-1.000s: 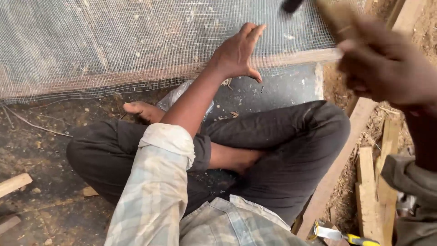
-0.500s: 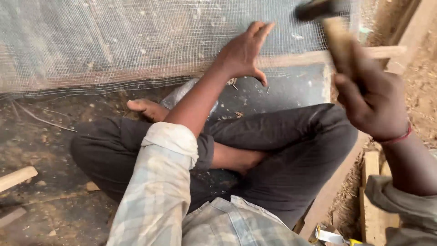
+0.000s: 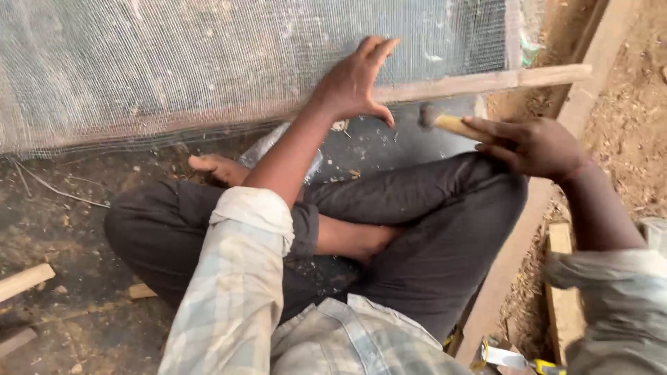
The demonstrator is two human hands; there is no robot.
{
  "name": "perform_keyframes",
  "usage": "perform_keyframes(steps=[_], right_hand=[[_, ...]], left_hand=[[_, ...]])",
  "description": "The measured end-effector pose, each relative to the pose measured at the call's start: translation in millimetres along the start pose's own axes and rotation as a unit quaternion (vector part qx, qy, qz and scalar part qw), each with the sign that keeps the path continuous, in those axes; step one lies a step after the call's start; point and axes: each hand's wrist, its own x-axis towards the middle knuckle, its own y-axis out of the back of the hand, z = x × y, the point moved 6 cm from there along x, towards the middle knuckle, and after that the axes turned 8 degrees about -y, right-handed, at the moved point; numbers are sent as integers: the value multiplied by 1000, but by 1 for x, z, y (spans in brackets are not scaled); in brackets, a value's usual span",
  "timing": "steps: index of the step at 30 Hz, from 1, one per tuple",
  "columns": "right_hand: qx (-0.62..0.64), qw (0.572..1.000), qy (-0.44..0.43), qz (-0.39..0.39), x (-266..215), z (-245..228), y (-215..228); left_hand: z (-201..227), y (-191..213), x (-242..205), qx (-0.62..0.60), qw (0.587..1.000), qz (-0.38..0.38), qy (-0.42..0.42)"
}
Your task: Assembling a wooden frame and attaching wire mesh using a hammer and nails.
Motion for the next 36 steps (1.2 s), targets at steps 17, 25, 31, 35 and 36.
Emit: perform_keyframes(steps=[17, 25, 31, 35, 36], right_hand=[[-130, 955, -191, 185, 8, 150, 6], [-123, 947, -214, 207, 22, 185, -36], [-185, 924, -206, 264, 12, 193, -38], [-214, 920, -222, 240, 8, 202, -36], [-230, 918, -228, 230, 8, 207, -37]], left_hand=[[-82, 157, -252, -7, 797, 441, 412], [-94, 187, -391, -154, 495, 614, 595], [-123, 204, -373, -177, 489, 630, 577], [-122, 211, -377, -189, 484, 636, 571], [-122, 211, -378, -192, 483, 637, 570]])
